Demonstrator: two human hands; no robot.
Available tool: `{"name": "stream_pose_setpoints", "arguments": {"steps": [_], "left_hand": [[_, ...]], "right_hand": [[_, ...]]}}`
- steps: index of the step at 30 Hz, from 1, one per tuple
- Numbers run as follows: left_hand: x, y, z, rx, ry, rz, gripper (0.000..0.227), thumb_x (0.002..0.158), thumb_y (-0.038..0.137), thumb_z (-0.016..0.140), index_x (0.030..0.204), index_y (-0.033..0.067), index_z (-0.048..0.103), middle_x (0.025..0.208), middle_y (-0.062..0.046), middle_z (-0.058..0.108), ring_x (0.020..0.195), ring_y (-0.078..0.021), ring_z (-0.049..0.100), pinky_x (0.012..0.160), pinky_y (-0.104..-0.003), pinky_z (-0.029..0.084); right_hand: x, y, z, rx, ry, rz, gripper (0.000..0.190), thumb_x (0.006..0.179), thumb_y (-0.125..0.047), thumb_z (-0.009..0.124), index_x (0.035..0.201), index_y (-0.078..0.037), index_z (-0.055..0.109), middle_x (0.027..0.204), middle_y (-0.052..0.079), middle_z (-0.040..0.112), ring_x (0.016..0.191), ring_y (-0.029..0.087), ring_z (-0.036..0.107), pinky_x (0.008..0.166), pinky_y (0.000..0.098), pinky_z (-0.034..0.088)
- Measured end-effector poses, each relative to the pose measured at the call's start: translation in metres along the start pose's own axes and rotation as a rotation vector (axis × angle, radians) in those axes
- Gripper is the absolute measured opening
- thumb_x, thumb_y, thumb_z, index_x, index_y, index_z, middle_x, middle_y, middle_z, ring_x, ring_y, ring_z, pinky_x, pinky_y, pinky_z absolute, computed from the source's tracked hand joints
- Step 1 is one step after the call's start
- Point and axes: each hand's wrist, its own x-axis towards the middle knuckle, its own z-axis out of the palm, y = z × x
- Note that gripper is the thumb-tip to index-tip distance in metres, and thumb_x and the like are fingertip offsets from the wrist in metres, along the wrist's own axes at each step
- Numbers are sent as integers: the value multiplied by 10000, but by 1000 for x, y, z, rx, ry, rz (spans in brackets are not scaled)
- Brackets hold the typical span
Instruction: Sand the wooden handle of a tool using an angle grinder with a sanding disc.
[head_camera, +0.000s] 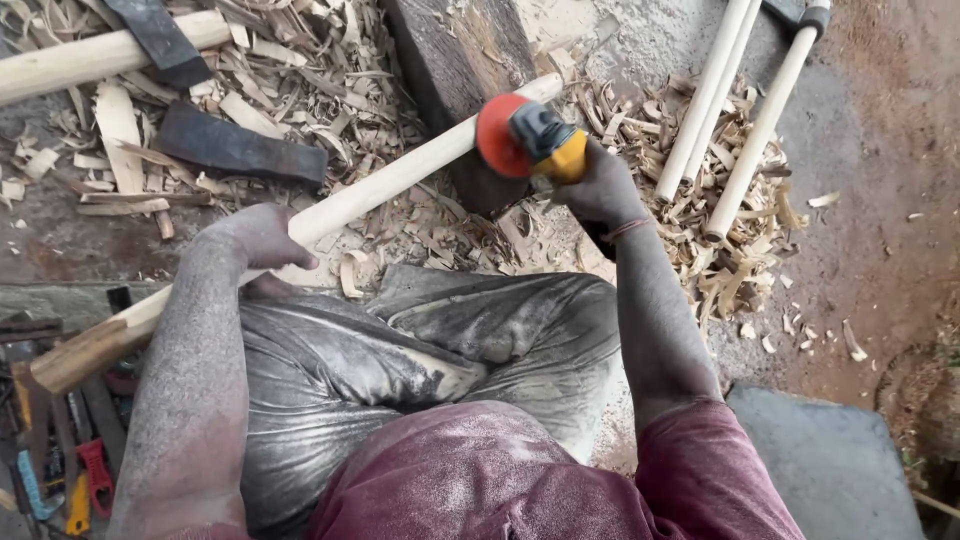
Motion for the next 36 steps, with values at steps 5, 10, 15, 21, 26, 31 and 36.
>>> {"name": "stream_pose_setpoints", "arguments": {"steps": [5,10,15,21,26,31,36], "left_hand": [[-15,9,-5,146,23,51,617,832,197,846,1373,35,597,1102,-190,781,678,-241,765,557,-360,631],[1,1,-3,122,-19,81,659,804,194,864,1377,37,579,1101,-193,766,695,-250,766,530,-367,650],[-1,2,-2,333,96,312,756,750,281,940,1399,141,580,1029,-137,774,821,-231,754,665,-347,594],[-7,8,-9,70,-59,93,698,812,204,854,1441,192,551,1043,-223,728,859,-293,747,697,-426,663],[-5,5,-5,61,-33,26,624,809,215,874,1349,29,623,1058,-183,757,842,-281,785,595,-373,658],[-13,10,-6,63,-47,49,689,774,260,905,1353,0,636,1068,-178,759,836,-254,776,567,-332,660],[-11,8,-6,150,-11,226,860,724,195,916,1481,237,511,1112,-114,753,831,-200,695,593,-330,663]], "right_hand": [[-24,-37,26,-30,-50,-144,686,699,-148,844,1325,-67,576,1152,137,746,1074,258,731,1029,373,563],[-51,-92,52,-181,-229,-307,610,718,-130,803,1278,-47,576,1102,129,748,1014,264,740,972,373,601],[-29,-57,23,-43,-59,-169,653,670,-143,867,1265,-51,613,1088,151,754,995,265,735,964,393,591],[26,21,-1,166,31,25,774,590,-209,873,1294,-66,583,1124,119,750,1017,268,759,930,383,621],[-19,-30,32,118,-22,-149,829,622,-200,878,1370,-101,536,1172,90,722,1058,262,739,964,375,581],[-32,-64,47,-148,-108,-292,847,646,-197,892,1405,-103,528,1077,118,747,991,292,738,973,386,562],[13,-12,14,198,54,-50,800,641,-244,930,1334,-71,569,1170,97,733,1053,213,725,962,340,578]]}}
